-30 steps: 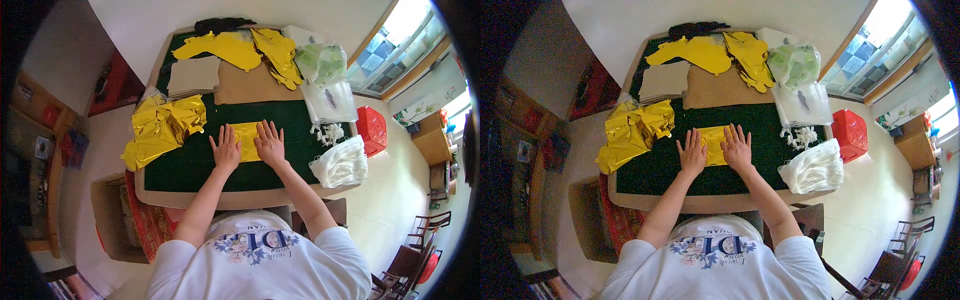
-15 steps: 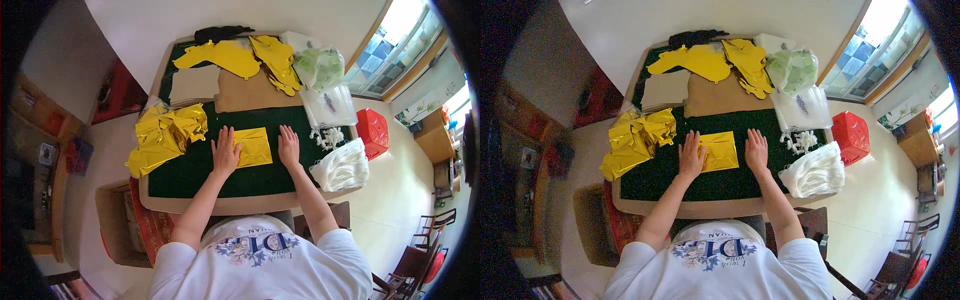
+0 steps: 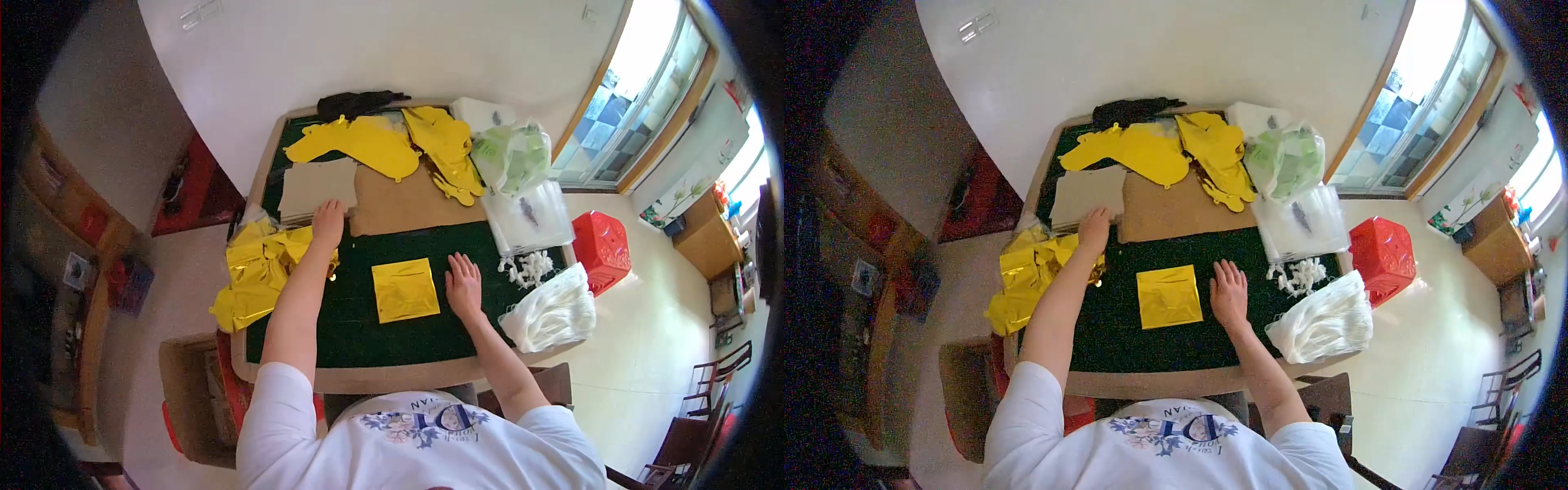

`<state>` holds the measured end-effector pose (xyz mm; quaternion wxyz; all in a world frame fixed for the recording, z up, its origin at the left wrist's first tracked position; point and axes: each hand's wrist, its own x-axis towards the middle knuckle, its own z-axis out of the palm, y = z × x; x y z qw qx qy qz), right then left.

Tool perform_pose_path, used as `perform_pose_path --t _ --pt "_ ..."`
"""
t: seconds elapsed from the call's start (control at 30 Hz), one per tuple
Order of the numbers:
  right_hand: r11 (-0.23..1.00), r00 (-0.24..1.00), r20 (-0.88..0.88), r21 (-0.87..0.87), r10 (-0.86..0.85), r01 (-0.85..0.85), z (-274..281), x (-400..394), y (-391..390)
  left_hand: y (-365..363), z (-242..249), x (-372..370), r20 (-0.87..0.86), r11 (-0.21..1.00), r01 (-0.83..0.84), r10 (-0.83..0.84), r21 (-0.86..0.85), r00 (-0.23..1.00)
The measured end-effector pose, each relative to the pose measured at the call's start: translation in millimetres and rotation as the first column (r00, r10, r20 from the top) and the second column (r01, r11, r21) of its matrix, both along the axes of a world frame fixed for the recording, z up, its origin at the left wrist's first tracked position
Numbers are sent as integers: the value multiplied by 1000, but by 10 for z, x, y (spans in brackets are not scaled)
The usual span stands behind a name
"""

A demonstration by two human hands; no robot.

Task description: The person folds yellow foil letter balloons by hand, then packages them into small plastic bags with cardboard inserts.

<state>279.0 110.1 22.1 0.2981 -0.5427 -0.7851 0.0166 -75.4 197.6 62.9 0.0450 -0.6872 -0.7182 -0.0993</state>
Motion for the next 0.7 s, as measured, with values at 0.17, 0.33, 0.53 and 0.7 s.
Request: perform_pose_path --t 0.17,0.33,0.53,0.7 --pt "1000 1000 8 3 7 -7 -6 -7 -6 6 119 5 -22 999 -25 24 -28 999" --pt "1000 1000 -29 -15 -3 3 22 -7 1 -294 859 192 213 846 -39 -89 532 973" --pt "993 889 -458 -92 26 -77 -5 127 2 -1304 1359 452 582 619 -166 -566 768 584" --pt "542 241 -847 -496 -473 -679 533 59 -484 -1967 873 551 802 809 -311 -567 498 -190"
